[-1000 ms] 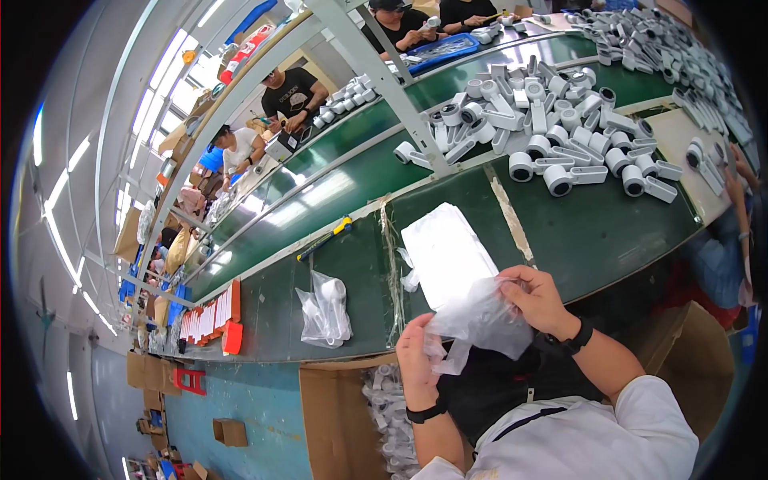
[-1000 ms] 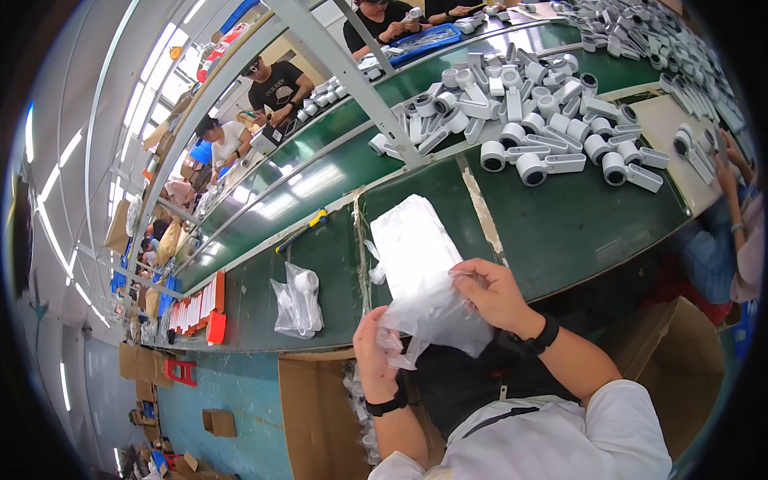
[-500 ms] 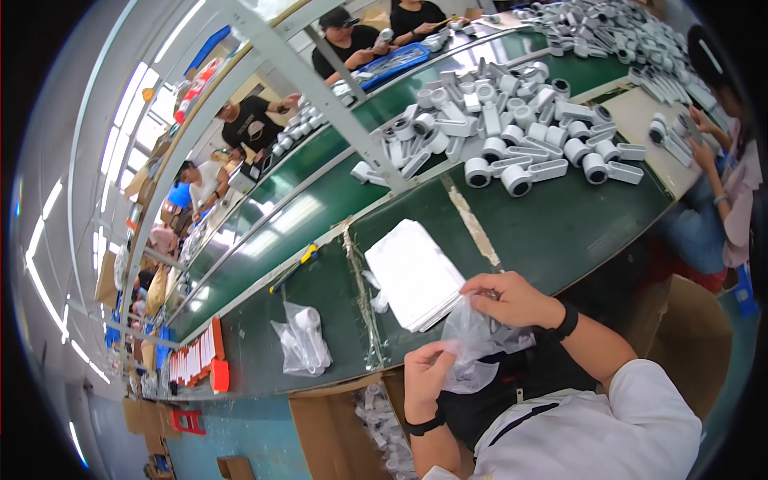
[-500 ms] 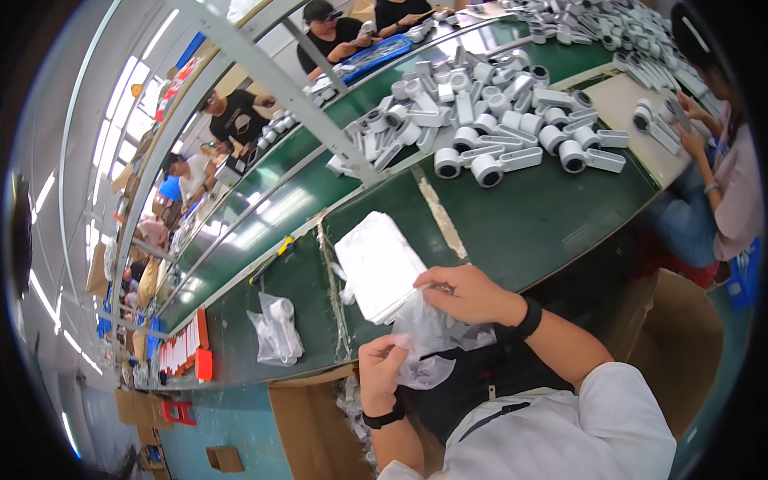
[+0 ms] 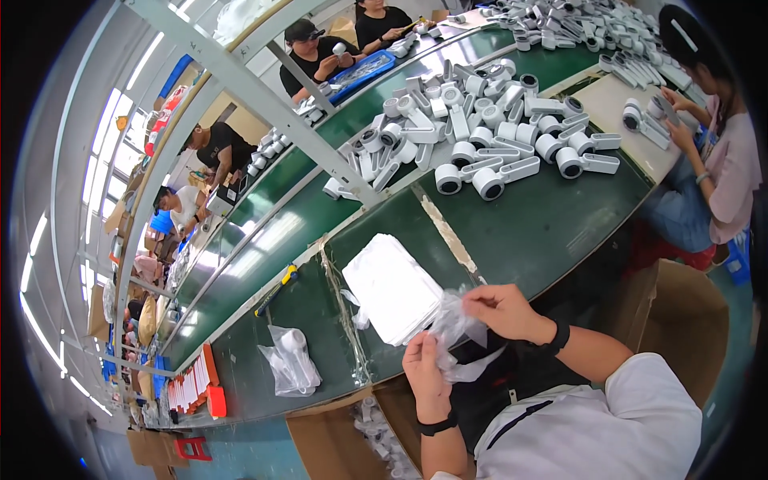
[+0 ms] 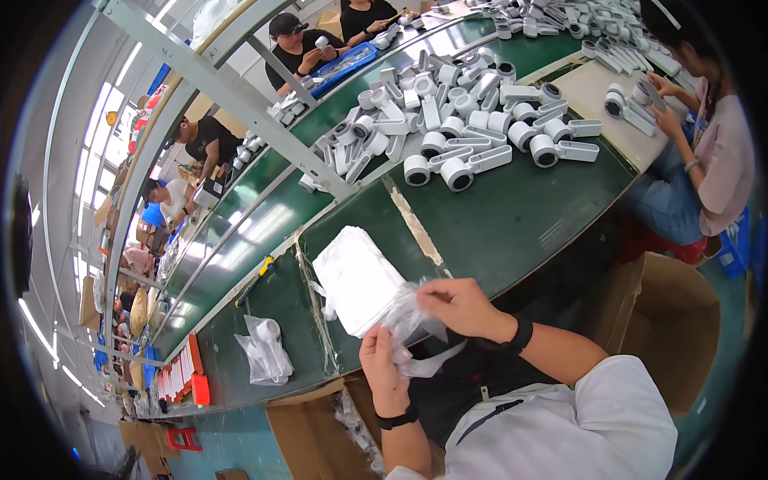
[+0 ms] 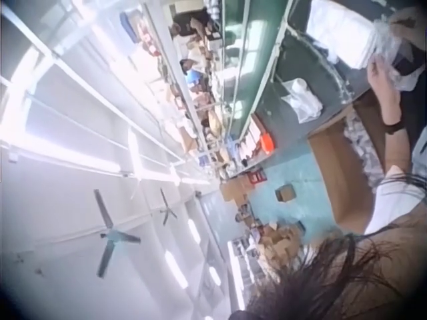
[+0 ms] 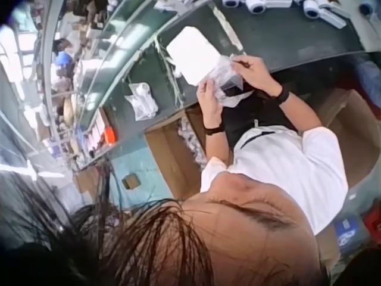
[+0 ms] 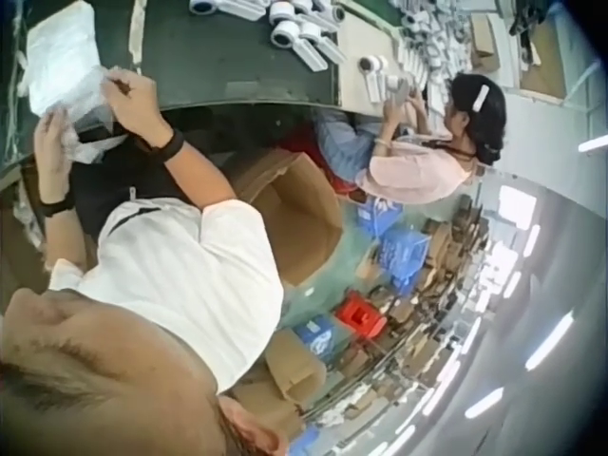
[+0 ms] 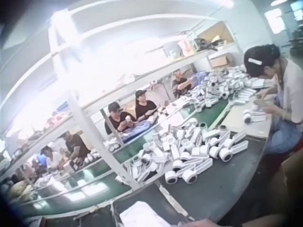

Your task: The person bags small white fans by hand, placing each fan into a plastic bag and setting them on the table before gathering the bagged fans into a cardboard box.

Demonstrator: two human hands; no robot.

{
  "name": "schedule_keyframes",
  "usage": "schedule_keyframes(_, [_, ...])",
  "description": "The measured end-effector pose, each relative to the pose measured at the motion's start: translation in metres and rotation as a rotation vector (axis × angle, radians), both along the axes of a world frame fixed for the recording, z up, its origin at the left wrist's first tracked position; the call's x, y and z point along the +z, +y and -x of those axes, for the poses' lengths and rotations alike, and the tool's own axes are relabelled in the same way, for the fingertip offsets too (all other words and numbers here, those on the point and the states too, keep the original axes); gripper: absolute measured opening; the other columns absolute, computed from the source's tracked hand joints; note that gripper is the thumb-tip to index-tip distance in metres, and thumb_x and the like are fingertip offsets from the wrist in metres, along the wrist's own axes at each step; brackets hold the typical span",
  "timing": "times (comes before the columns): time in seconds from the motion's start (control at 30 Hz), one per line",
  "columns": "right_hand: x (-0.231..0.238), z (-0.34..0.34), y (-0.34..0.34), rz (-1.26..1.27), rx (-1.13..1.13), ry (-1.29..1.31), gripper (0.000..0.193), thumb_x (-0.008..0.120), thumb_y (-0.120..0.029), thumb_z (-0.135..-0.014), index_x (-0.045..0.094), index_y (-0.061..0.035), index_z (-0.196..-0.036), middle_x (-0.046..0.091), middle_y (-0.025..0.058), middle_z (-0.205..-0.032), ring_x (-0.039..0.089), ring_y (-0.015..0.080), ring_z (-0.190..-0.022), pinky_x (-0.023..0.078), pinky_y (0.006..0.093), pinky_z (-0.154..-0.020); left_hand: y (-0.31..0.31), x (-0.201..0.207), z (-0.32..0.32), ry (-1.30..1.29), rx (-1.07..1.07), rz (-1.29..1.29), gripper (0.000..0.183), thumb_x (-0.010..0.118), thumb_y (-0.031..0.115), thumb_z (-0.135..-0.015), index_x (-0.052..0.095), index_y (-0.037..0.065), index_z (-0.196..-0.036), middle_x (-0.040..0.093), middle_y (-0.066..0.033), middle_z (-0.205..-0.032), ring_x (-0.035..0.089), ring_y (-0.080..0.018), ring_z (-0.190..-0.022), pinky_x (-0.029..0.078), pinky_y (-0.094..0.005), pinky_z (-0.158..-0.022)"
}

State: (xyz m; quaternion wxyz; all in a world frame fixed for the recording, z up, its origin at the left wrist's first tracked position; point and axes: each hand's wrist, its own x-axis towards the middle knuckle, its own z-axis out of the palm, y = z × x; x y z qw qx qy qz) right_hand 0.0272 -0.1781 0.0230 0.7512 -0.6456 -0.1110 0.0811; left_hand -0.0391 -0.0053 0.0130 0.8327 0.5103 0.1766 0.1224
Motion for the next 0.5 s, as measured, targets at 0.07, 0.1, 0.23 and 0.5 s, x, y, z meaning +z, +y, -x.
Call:
schedule_keyframes(0.07, [-0.012, -0.002, 0.003, -0.105, -0.045, 0.031, 0.015, 0.062, -0.011, -0.093, 0.065, 0.0017, -0.099, 0.066, 0.0013, -0.083, 0.060, 0.0076, -0.073, 0.049, 0.0231, -0.067, 0.002, 0.007, 0.000, -0.005, -0.039, 0.115, 0.013, 0.059, 0.013, -0.095, 0.059, 0.002, -0.103, 0.064, -0.0075, -0.090, 0.058, -0.0123, -0.071, 0.045, -0.0216, -0.054])
schedule_keyframes(0.1, [-0.014, -0.003, 0.005, -0.209, -0.094, 0.055, 0.014, 0.061, -0.011, -0.094, 0.064, 0.0012, -0.100, 0.066, 0.0021, -0.083, 0.061, 0.0081, -0.073, 0.049, 0.0229, -0.067, 0.002, 0.012, -0.001, -0.017, -0.081, 0.231, 0.012, 0.056, 0.014, -0.096, 0.057, 0.003, -0.103, 0.063, -0.0079, -0.089, 0.058, -0.0132, -0.070, 0.043, -0.0218, -0.049])
schedule_keyframes(0.23, [-0.016, 0.002, 0.004, -0.275, -0.164, 0.106, 0.014, 0.055, -0.014, -0.098, 0.058, -0.0004, -0.100, 0.065, 0.0053, -0.085, 0.060, 0.0089, -0.074, 0.047, 0.0224, -0.065, 0.001, 0.019, -0.003, 0.026, -0.100, 0.208, 0.015, 0.052, 0.018, -0.098, 0.055, 0.004, -0.103, 0.061, -0.0088, -0.086, 0.056, -0.0142, -0.067, 0.038, -0.0224, -0.042])
schedule_keyframes(0.5, [-0.006, -0.044, -0.034, 0.031, -0.344, -0.166, 0.013, 0.061, -0.008, -0.093, 0.057, -0.0031, -0.105, 0.062, 0.0019, -0.091, 0.056, 0.0061, -0.081, 0.047, 0.0223, -0.071, 0.004, 0.013, 0.002, 0.004, 0.067, 0.067, 0.021, 0.050, 0.019, -0.098, 0.054, 0.003, -0.112, 0.063, -0.0089, -0.093, 0.057, -0.0113, -0.068, 0.039, -0.0212, -0.045])
